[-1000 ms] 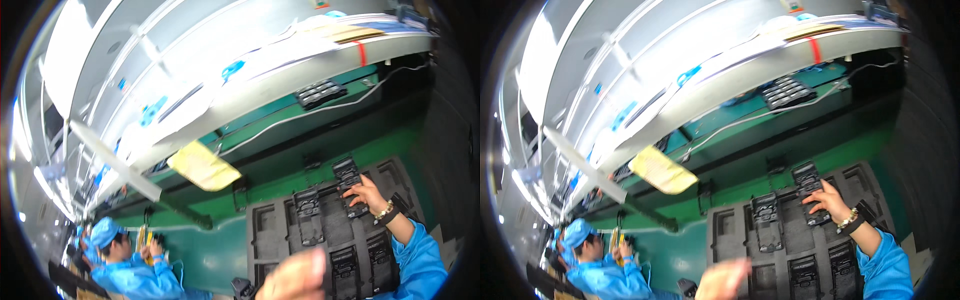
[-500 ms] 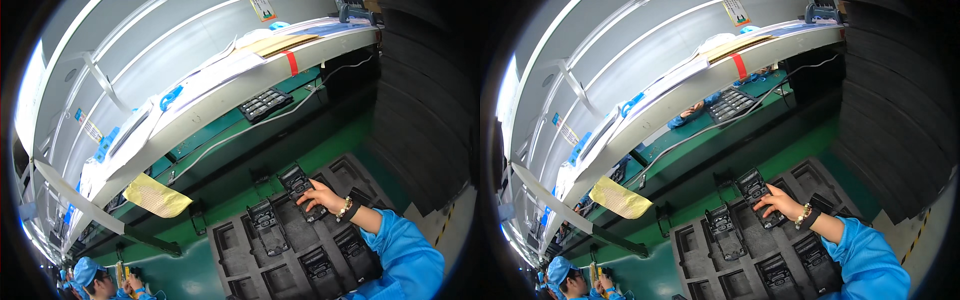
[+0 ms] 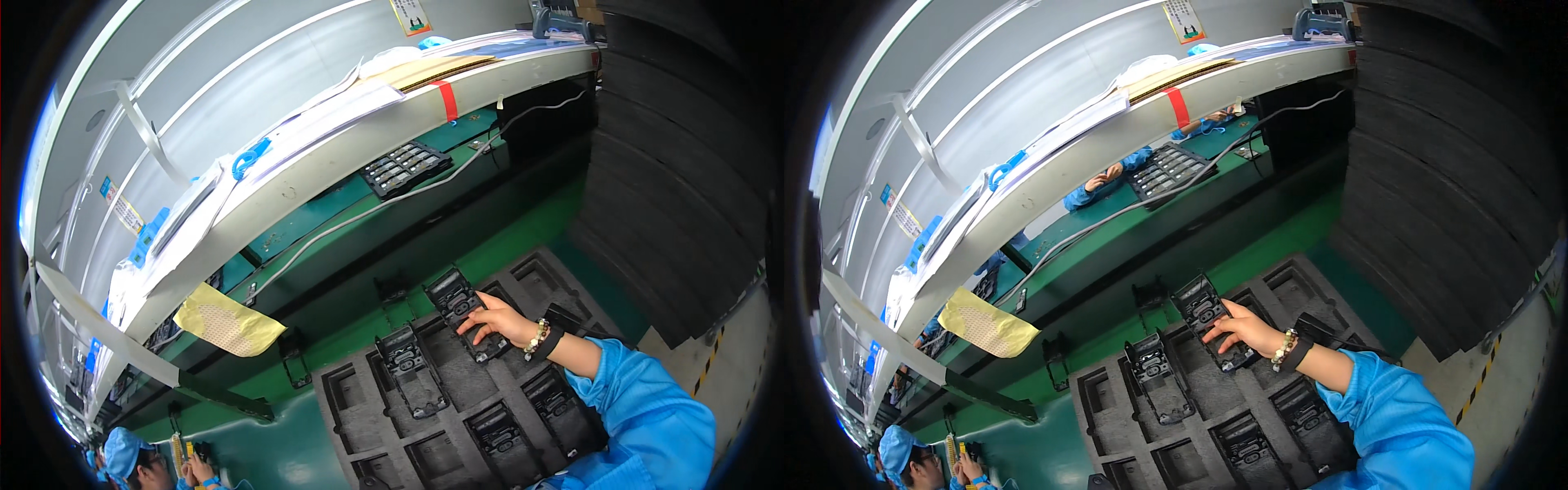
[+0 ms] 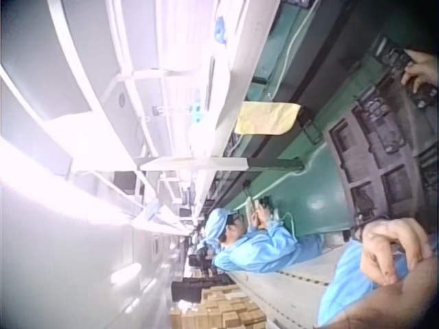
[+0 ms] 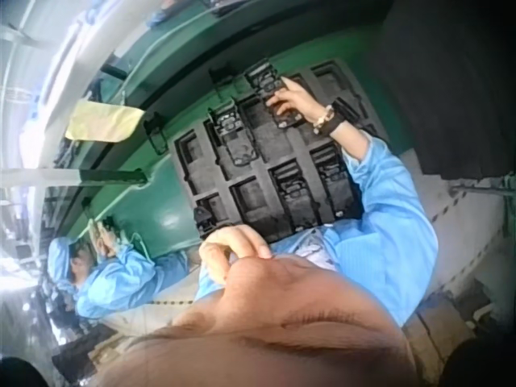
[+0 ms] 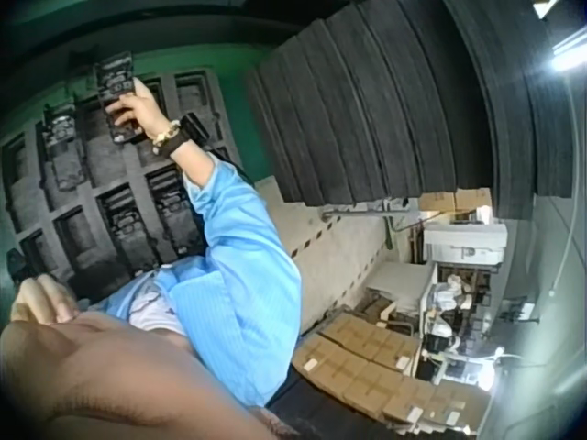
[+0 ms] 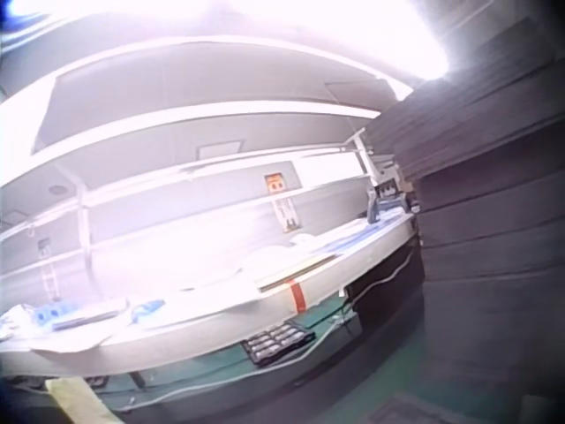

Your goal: Manually assemble components of electronic hand-held devices and place them into a foam tray.

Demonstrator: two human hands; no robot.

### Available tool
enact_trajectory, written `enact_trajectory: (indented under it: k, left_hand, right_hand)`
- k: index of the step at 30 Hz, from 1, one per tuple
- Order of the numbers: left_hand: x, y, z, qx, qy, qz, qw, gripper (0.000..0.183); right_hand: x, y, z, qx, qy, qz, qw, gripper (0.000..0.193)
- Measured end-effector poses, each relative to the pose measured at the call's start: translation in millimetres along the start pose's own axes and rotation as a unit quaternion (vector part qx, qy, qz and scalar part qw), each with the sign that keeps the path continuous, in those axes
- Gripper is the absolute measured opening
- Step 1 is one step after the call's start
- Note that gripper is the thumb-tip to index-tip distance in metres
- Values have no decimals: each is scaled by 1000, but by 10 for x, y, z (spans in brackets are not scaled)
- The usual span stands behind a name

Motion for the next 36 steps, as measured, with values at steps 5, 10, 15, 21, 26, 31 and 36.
enact_trajectory:
  k: [5, 10, 15, 21, 26, 31, 36]
  left_hand:
    - [-25, 60, 68, 30, 2, 7, 1000, 8]
    - [23, 16, -26, 8, 27, -24, 999, 13]
    - [-12, 35, -5, 19, 35, -10, 999, 14]
    - [18, 30, -12, 41, 12, -4, 999, 10]
    - [16, -46, 25, 94, 47, 30, 994, 17]
    - [14, -25, 29, 129, 28, 32, 991, 17]
    - [-3, 102, 92, 143, 42, 72, 986, 16]
  right_hand:
    - [27, -10, 54, 4, -2, -2, 1000, 41]
    - [-10, 36, -35, -2, 1, 4, 1000, 40]
    - [5, 21, -7, 1, 5, 3, 1000, 40]
    - [-22, 13, -5, 4, 6, 5, 1000, 41]
    - [-13, 9, 3, 6, 11, 1, 1000, 40]
    - [-24, 13, -6, 7, 10, 6, 1000, 46]
    - [-18, 23, -11, 8, 6, 4, 1000, 45]
Point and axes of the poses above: each hand's wrist, its own y-axis towards the middle knuckle, its own z-axis out of the palm, x = y × z, the point moved 10 cm from there along y, towards the middle knuckle, and after that the axes turned 5 degrees about x, right-handed, at the moved point
